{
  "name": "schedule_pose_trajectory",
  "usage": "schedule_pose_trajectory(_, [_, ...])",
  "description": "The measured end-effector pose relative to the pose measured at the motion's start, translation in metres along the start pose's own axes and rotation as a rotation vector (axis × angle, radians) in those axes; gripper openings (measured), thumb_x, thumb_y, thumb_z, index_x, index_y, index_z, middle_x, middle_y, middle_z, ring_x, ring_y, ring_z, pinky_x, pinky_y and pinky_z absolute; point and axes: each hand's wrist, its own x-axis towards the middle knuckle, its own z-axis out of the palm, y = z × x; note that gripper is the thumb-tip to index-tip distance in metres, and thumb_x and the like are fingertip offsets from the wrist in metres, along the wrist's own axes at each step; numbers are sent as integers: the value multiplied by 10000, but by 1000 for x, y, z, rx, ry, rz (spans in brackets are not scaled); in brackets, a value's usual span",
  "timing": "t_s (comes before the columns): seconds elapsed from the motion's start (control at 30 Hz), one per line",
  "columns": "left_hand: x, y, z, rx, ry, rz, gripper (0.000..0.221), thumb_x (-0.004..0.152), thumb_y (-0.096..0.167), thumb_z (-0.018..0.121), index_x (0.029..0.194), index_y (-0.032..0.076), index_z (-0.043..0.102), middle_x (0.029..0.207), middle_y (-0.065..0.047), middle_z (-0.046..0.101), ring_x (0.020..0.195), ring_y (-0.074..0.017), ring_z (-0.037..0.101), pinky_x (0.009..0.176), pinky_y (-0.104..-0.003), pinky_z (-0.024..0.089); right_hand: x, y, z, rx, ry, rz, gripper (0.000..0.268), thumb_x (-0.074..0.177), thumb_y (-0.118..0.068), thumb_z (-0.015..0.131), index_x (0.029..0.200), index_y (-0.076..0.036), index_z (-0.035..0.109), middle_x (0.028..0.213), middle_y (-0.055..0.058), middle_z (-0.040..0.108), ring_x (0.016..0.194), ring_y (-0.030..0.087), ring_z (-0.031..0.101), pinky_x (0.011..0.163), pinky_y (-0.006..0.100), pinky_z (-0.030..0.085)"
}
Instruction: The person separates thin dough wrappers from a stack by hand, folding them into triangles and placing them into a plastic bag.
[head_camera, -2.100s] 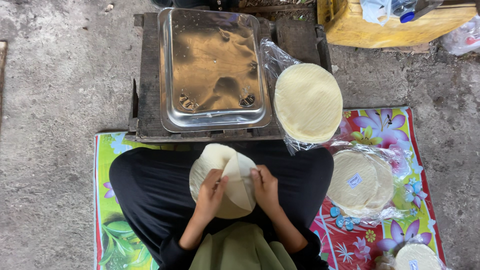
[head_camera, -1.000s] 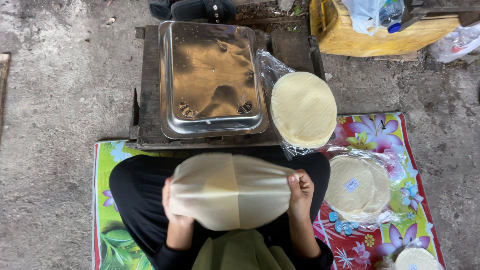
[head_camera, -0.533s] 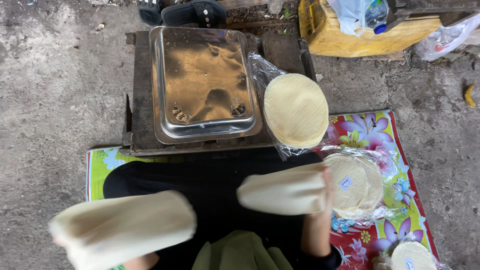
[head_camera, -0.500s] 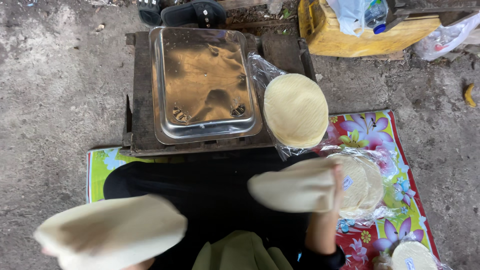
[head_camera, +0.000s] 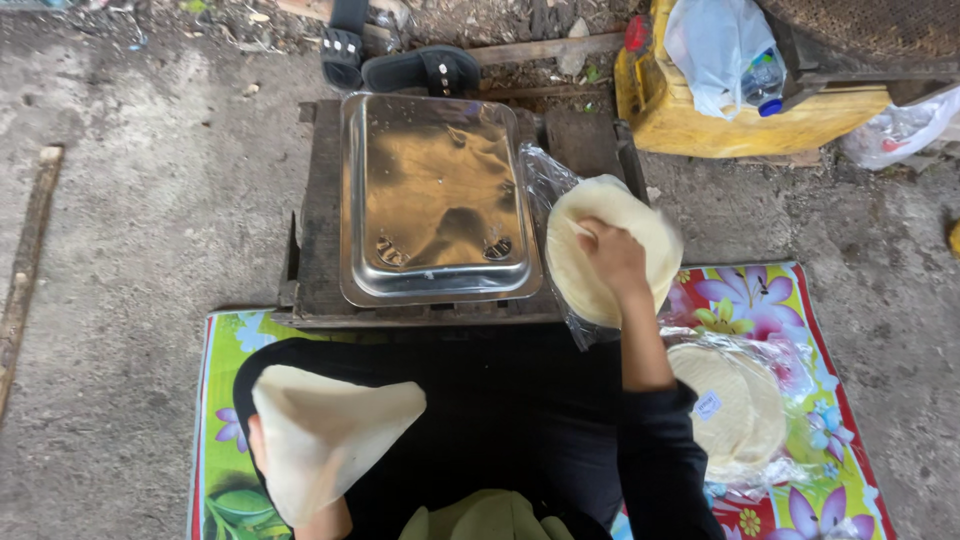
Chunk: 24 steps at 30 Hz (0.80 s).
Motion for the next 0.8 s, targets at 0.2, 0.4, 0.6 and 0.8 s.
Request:
schedule_pose_trajectory(0.2, [13, -15, -1, -877, -155, -593, 672, 1067, 548, 421, 1439, -3, 516, 1327, -214, 618, 1172, -356, 604, 981, -463, 502, -55, -20, 10, -44, 265, -108, 234, 864, -171, 763, 1096, -201, 776, 901, 66, 760, 758, 267, 734, 683, 386, 583])
schedule_pose_trajectory(0.4, [-3, -41, 17, -769, -517, -670, 583, 1054, 465, 527, 1293, -63, 594, 1072, -207, 692, 928, -285, 677, 800, -363, 548, -83, -30, 14, -239, 388, -204, 268, 859, -137, 789, 1118, -199, 764, 851, 29, 688, 750, 225, 708, 613, 340, 574])
schedule_pose_trajectory(0.6, [-17, -17, 82, 24, -944, -218, 481, 984, 294, 752, 661, 88, 460, 648, 13, 414, 615, -131, 384, 572, -291, 335, -130, -67, -26, 48, 235, -288, 477, 829, -219, 827, 1278, -140, 688, 1173, 83, 636, 1027, 262, 649, 802, 370, 588])
schedule_pose_trajectory(0.8, [-10, 89, 181, -480, -1663, -384, 374, 958, 320, 673, 754, 23, 572, 754, -38, 530, 695, -108, 460, 658, -280, 352, -160, -74, -49, 995, -434, -811, 845, 724, -205, 864, 1408, 96, 471, 1468, 201, 486, 1356, 353, 436, 1099, 439, 365])
